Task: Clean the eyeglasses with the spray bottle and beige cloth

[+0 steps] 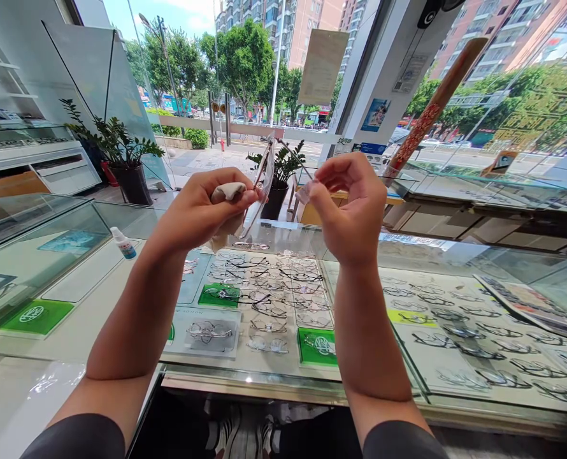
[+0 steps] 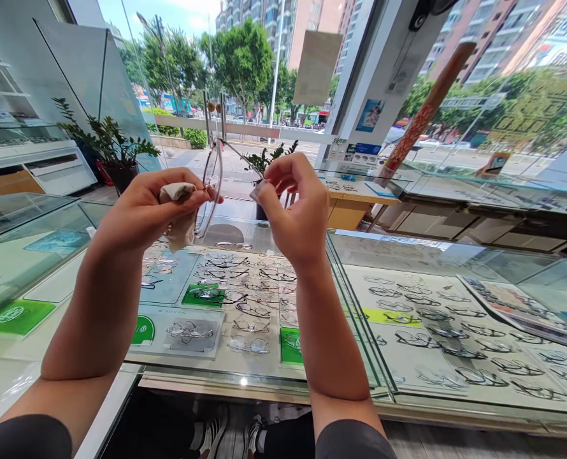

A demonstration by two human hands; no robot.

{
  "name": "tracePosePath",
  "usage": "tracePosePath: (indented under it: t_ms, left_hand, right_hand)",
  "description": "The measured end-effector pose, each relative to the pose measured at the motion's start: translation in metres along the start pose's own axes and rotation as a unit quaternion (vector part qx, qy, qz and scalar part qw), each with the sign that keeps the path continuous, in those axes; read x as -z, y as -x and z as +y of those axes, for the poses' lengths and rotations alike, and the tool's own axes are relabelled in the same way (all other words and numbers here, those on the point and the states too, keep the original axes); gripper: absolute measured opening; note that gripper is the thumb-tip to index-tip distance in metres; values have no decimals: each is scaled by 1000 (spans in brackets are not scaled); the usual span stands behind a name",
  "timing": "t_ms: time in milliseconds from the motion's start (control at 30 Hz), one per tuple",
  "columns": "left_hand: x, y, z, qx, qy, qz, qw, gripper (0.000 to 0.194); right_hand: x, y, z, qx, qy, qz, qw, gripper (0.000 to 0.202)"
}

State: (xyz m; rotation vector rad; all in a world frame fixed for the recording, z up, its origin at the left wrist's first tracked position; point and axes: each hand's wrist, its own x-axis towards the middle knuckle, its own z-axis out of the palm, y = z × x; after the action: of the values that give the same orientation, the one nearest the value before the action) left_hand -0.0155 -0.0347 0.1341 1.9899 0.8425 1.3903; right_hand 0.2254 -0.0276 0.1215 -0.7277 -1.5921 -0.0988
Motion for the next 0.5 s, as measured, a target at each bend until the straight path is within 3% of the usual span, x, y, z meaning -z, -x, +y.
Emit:
tracePosePath:
  t_ms: [100, 233, 367, 433, 500]
  left_hand:
    - [3, 0, 0, 21, 6, -26, 999, 25]
    - [1, -1, 0, 24, 4, -51, 998, 24]
    - [-6, -4, -3, 1, 24, 2, 1000, 23]
    - [-9, -5, -5, -11, 31, 31, 999, 23]
    - [-10, -5, -6, -18, 35, 41, 998, 24]
  right_hand:
    - [4, 0, 6, 25, 80, 63, 994, 9]
    - [4, 1, 7, 30, 175, 80, 981, 15]
    - [1, 4, -2, 69, 204, 111, 970, 14]
    - [0, 5, -10, 101, 179, 135, 969, 10]
    - [0, 8, -18, 117, 130, 118, 977, 6]
